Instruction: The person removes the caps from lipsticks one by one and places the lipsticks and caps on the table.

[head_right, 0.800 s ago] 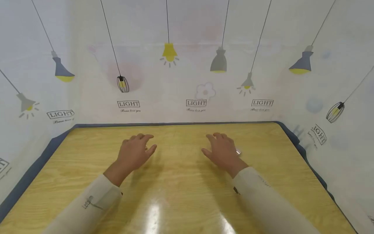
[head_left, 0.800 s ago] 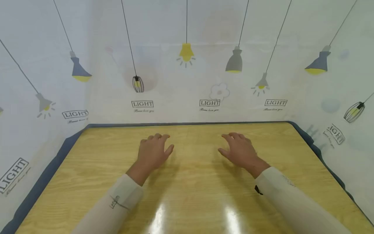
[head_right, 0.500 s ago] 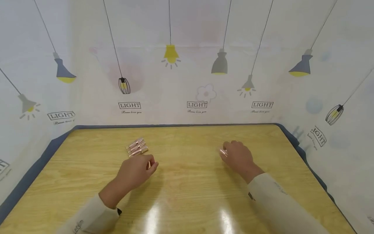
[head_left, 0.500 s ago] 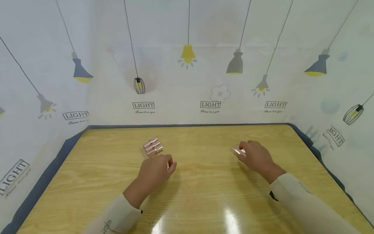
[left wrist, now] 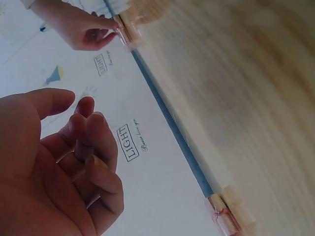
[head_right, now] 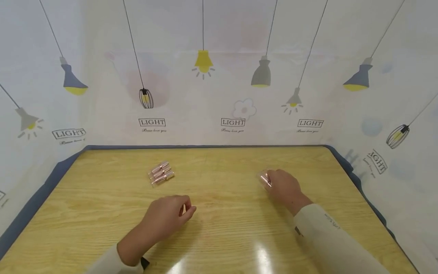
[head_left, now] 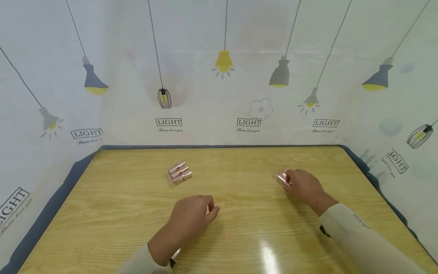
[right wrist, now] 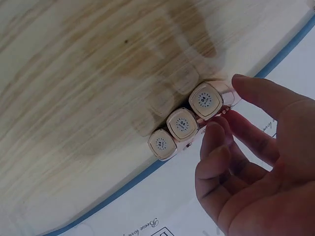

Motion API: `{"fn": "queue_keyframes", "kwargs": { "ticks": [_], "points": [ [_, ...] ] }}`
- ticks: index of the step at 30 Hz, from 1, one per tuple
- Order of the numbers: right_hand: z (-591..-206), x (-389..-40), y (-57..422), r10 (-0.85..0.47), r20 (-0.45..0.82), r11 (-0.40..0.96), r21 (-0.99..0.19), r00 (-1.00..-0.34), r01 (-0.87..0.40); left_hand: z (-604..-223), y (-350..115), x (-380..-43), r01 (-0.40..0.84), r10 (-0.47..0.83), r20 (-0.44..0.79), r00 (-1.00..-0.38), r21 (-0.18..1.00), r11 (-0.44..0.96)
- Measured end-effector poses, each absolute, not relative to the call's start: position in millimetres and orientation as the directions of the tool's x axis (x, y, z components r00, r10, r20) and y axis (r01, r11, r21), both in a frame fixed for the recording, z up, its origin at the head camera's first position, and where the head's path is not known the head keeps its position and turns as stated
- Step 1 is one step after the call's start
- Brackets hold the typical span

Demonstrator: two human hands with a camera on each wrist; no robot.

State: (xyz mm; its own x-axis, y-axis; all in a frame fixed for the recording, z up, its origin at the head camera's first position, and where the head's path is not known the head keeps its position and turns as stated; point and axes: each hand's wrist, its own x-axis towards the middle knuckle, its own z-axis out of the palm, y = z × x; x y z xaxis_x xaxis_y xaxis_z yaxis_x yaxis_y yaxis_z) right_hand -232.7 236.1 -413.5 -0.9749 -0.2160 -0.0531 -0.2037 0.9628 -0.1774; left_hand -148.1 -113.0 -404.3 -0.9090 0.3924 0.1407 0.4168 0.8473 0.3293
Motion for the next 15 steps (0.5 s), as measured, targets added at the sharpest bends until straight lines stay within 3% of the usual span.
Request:
{"fn": "queue_keyframes", "kwargs": {
  "ticks": [15],
  "points": [
    [-417.3, -238.1, 233.0, -0.198, -0.115, 0.972, -0.151, -0.973, -0.18, -402.3, -109.6, -145.7, 0.412, 0.381, 0.156, -0.911, 0.368, 0.833]
  ]
}}
